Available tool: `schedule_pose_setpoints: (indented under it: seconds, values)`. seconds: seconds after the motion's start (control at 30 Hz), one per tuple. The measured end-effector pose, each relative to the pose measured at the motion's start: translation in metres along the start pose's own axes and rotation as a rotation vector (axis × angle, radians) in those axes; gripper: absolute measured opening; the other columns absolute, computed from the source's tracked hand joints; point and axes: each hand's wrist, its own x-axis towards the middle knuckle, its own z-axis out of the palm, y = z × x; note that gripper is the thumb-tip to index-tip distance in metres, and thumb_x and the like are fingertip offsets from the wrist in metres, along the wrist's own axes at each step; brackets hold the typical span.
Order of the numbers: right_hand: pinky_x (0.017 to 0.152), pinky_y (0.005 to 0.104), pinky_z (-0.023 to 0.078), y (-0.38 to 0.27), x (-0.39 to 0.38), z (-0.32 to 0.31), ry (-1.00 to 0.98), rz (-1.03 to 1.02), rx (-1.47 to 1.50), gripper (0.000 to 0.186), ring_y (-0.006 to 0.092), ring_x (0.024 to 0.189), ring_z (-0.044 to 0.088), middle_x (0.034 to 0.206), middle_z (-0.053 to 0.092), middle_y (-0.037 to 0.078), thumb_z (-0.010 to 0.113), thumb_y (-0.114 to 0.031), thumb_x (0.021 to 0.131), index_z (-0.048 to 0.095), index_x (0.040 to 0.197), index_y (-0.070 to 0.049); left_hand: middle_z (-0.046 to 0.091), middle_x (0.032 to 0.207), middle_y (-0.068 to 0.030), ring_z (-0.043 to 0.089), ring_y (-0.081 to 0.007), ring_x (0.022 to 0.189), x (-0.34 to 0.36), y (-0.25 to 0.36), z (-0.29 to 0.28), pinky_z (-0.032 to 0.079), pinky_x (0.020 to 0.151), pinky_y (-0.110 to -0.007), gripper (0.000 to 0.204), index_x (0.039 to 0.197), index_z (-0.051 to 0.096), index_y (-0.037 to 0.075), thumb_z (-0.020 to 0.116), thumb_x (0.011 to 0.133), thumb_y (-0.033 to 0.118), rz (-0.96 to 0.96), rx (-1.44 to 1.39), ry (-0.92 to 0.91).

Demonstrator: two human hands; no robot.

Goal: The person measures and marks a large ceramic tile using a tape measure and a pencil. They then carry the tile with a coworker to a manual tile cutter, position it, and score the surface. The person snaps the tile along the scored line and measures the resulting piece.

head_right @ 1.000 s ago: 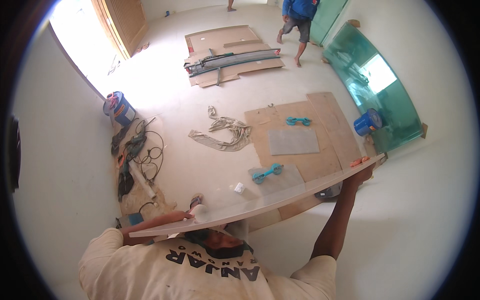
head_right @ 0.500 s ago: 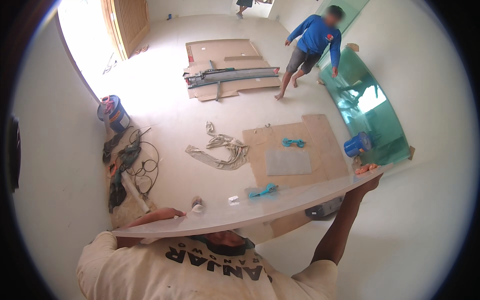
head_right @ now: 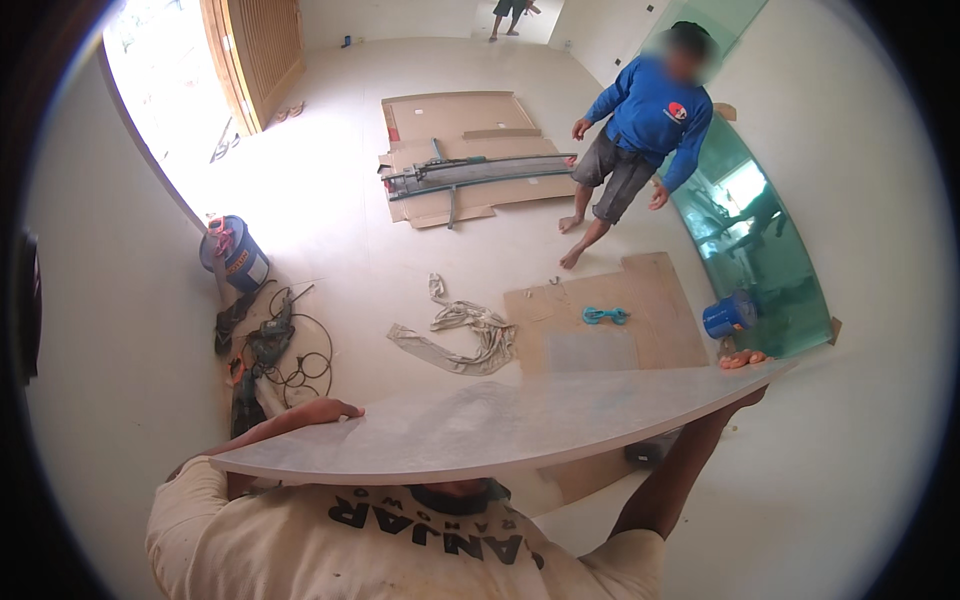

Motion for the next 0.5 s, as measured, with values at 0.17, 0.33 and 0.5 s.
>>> schedule_pose_setpoints:
  seconds: [0.17, 0.33, 0.5]
  values:
    - [0.057, 0.0323, 0.046, 0.057, 0.058, -0.002, -0.088, 0.068, 0.088, 0.036, 0.0186, 0.056, 0.052, 0.067, 0.054, 0.006, 0.042, -0.041, 0.102, 0.055, 0.087, -0.011, 0.066, 0.114, -0.0181, 0.063, -0.0259, 0.102, -0.007, 0.044, -0.046, 0.045, 0.088, -0.035, 0.068, 0.119, 0.067, 0.001, 0.062, 0.086, 0.060, -0.132, -0.115, 0.037]
    - [0.061, 0.0359, 0.047, 0.113, 0.103, 0.008, -0.241, 0.047, 0.181, 0.033, 0.0194, 0.063, 0.055, 0.072, 0.056, 0.007, 0.044, -0.040, 0.101, 0.056, 0.095, -0.010, 0.065, 0.118, -0.0181, 0.061, -0.0256, 0.108, 0.005, 0.064, -0.080, 0.044, 0.091, -0.034, 0.066, 0.120, 0.067, 0.000, 0.064, 0.086, 0.056, -0.195, -0.219, 0.051]
    - [0.064, 0.0385, 0.048, 0.157, 0.156, 0.024, -0.409, 0.098, 0.176, 0.033, 0.0198, 0.069, 0.057, 0.082, 0.058, 0.007, 0.048, -0.042, 0.099, 0.057, 0.105, -0.011, 0.064, 0.120, -0.0176, 0.060, -0.0250, 0.109, 0.024, 0.085, -0.121, 0.043, 0.093, -0.034, 0.063, 0.121, 0.066, 0.000, 0.065, 0.087, 0.054, -0.216, -0.170, 0.074]
